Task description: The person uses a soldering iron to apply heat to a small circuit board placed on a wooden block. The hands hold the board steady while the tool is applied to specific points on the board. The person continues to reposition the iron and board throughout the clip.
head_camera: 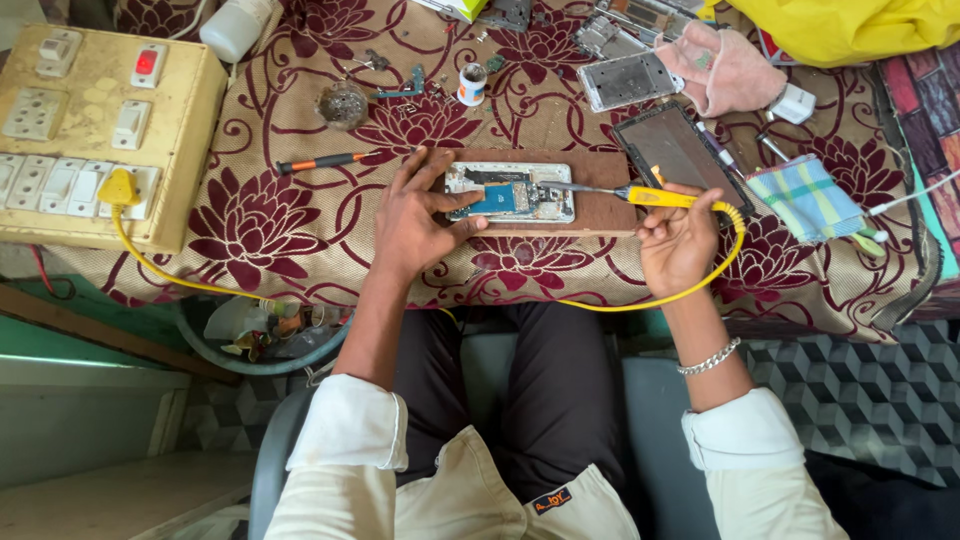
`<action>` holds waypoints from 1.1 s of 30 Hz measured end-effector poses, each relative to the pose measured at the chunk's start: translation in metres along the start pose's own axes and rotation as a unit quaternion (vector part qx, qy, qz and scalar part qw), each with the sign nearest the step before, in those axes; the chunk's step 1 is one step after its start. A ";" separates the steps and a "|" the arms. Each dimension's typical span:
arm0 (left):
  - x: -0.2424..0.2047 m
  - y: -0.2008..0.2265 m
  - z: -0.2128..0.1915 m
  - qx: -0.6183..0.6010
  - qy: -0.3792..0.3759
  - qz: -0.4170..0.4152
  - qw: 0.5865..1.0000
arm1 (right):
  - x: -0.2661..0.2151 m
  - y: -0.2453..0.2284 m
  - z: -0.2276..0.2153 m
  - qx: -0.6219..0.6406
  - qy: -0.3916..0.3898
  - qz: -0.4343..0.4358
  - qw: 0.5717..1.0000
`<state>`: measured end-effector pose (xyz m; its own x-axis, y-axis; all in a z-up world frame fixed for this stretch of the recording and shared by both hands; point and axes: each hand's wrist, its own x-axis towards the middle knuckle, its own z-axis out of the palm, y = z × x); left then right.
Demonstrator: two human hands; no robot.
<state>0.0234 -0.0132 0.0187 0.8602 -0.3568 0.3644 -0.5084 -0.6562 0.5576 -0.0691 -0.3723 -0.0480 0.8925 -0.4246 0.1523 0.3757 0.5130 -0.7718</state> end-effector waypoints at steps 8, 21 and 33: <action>0.000 0.000 0.000 0.001 -0.010 -0.009 1.000 | -0.002 -0.001 0.006 0.010 -0.014 0.001 1.000; -0.001 0.004 -0.003 -0.010 -0.013 -0.016 1.000 | -0.004 -0.004 0.013 -0.014 -0.048 -0.008 0.999; 0.000 0.001 0.002 -0.004 -0.015 -0.023 1.000 | -0.006 -0.005 0.018 -0.031 -0.035 -0.008 0.999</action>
<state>0.0232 -0.0148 0.0175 0.8830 -0.3466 0.3165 -0.4692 -0.6667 0.5790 -0.0718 -0.3583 -0.0338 0.9026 -0.3783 0.2055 0.3755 0.4581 -0.8057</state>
